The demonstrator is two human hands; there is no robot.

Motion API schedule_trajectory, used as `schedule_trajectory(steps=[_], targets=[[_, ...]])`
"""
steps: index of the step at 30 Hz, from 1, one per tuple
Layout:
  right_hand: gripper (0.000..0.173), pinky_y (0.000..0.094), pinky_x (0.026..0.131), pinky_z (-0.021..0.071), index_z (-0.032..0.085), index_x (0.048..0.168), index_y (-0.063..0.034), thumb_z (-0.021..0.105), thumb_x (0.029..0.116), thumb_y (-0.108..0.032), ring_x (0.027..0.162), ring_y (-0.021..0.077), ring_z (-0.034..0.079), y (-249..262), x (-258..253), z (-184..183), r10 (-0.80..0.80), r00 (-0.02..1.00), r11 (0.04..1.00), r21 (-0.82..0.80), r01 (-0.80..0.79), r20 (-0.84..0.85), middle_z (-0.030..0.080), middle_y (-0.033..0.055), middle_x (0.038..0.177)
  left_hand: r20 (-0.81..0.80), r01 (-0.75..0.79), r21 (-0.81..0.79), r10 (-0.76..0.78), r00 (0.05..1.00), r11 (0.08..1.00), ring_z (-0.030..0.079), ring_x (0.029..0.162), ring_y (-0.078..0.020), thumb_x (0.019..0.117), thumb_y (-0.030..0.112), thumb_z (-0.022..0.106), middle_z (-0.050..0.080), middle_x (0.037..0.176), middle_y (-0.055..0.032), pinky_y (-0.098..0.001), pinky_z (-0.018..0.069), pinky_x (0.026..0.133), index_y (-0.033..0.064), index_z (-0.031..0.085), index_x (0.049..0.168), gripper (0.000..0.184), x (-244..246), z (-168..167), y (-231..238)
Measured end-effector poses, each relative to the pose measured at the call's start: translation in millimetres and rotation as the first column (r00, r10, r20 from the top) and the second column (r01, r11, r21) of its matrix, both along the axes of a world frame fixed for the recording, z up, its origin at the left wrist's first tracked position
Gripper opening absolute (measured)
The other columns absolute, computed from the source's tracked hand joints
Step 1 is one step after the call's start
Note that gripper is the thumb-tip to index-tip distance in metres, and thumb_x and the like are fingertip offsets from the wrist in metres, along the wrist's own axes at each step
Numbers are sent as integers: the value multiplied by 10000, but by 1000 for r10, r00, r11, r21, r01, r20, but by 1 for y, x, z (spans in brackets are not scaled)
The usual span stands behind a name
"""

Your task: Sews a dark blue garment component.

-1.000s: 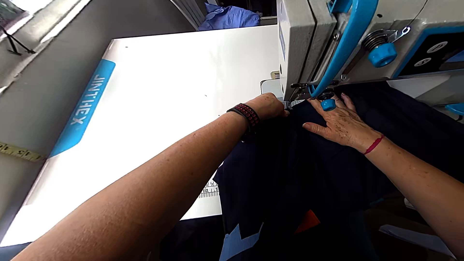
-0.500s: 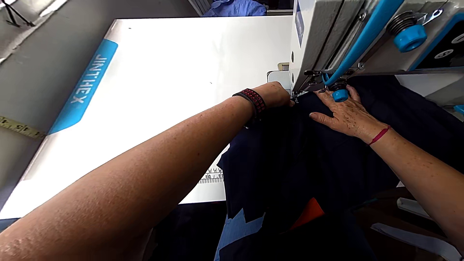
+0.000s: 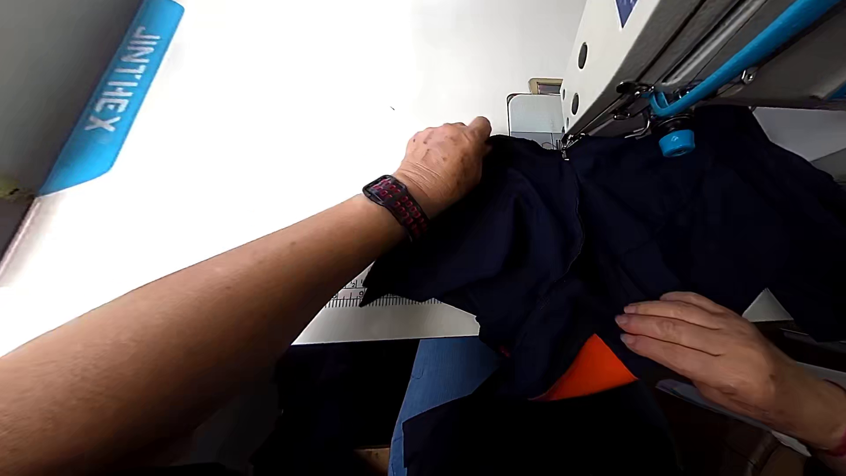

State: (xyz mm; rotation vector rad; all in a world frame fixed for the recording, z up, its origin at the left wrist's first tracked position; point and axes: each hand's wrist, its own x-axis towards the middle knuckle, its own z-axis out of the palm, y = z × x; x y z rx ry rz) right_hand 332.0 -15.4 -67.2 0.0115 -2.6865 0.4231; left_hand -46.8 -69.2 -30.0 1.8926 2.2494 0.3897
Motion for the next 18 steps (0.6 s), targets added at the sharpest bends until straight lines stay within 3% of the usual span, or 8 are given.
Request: schedule_trajectory(steps=[2, 4, 6, 9, 11, 13, 14, 18], targets=[[290, 313, 1028, 516, 722, 882, -164, 468, 1014, -121, 1130, 119, 665, 38, 16, 34, 36, 992, 992, -122, -21, 117, 750, -37, 1029, -249, 289, 258, -225, 942, 922, 683, 732, -483, 1056, 178, 477, 636, 780, -260, -585, 515, 570, -53, 635, 967, 294, -17, -29, 0], [318, 418, 966, 545, 708, 694, -91, 477, 882, 19, 1028, 226, 713, 70, 21, 68, -96, 955, 993, -43, 112, 280, 759, 33, 875, -311, 437, 310, -345, 886, 844, 679, 681, -450, 1056, 191, 476, 623, 733, -233, -546, 513, 546, -42, 634, 918, 314, -26, -34, 4], [274, 598, 923, 529, 710, 706, 29, 498, 816, 160, 998, 411, 720, 71, 8, 96, -318, 843, 948, 119, 296, 434, 746, 187, 864, -310, 469, 317, -378, 873, 824, 679, 667, -436, 1053, 192, 482, 619, 718, -222, -536, 511, 540, -36, 636, 903, 313, -27, -34, 6], [288, 462, 838, 568, 710, 771, -1, 446, 870, -60, 935, 311, 716, 26, -43, 98, -423, 896, 900, 179, 399, 133, 736, 147, 888, -324, 500, 337, -400, 857, 798, 669, 637, -417, 1043, 178, 490, 604, 690, -204, -515, 502, 512, -30, 646, 893, 300, -28, -34, 8], [322, 420, 995, 541, 754, 1002, -32, 515, 971, -244, 1160, 261, 672, -14, -84, 66, -338, 941, 935, 105, 338, -15, 738, 121, 1131, -327, 527, 335, -428, 842, 781, 671, 636, -412, 1039, 162, 487, 606, 686, -201, -508, 502, 508, -26, 655, 897, 290, -28, -35, 8], [653, 621, 1175, 312, 617, 1415, -127, 452, 1004, -607, 1485, 324, 405, -33, -100, 19, -220, 969, 962, 190, 196, 112, 513, 119, 1547, -334, 561, 324, -463, 821, 762, 672, 638, -401, 1040, 163, 487, 607, 686, -194, -499, 503, 511, -23, 657, 895, 291, -35, -35, 7], [779, 708, 1171, 232, 535, 1507, -203, 384, 962, -738, 1535, 344, 311, -34, -98, -1, -173, 970, 966, 224, 132, 173, 419, 97, 1622, -345, 577, 320, -474, 810, 752, 674, 647, -395, 1041, 170, 492, 612, 695, -191, -492, 506, 518, -20, 664, 905, 291, -43, -34, 7], [897, 738, 1166, 201, 423, 1569, -339, 318, 863, -882, 1556, 335, 262, -20, -72, 9, -5, 939, 993, 111, -35, 345, 340, 66, 1669, -343, 377, 375, -251, 905, 847, 671, 965, -491, 1037, 144, 523, 664, 1055, -297, -600, 513, 751, -40, 643, 1197, 272, -78, -24, -13]])
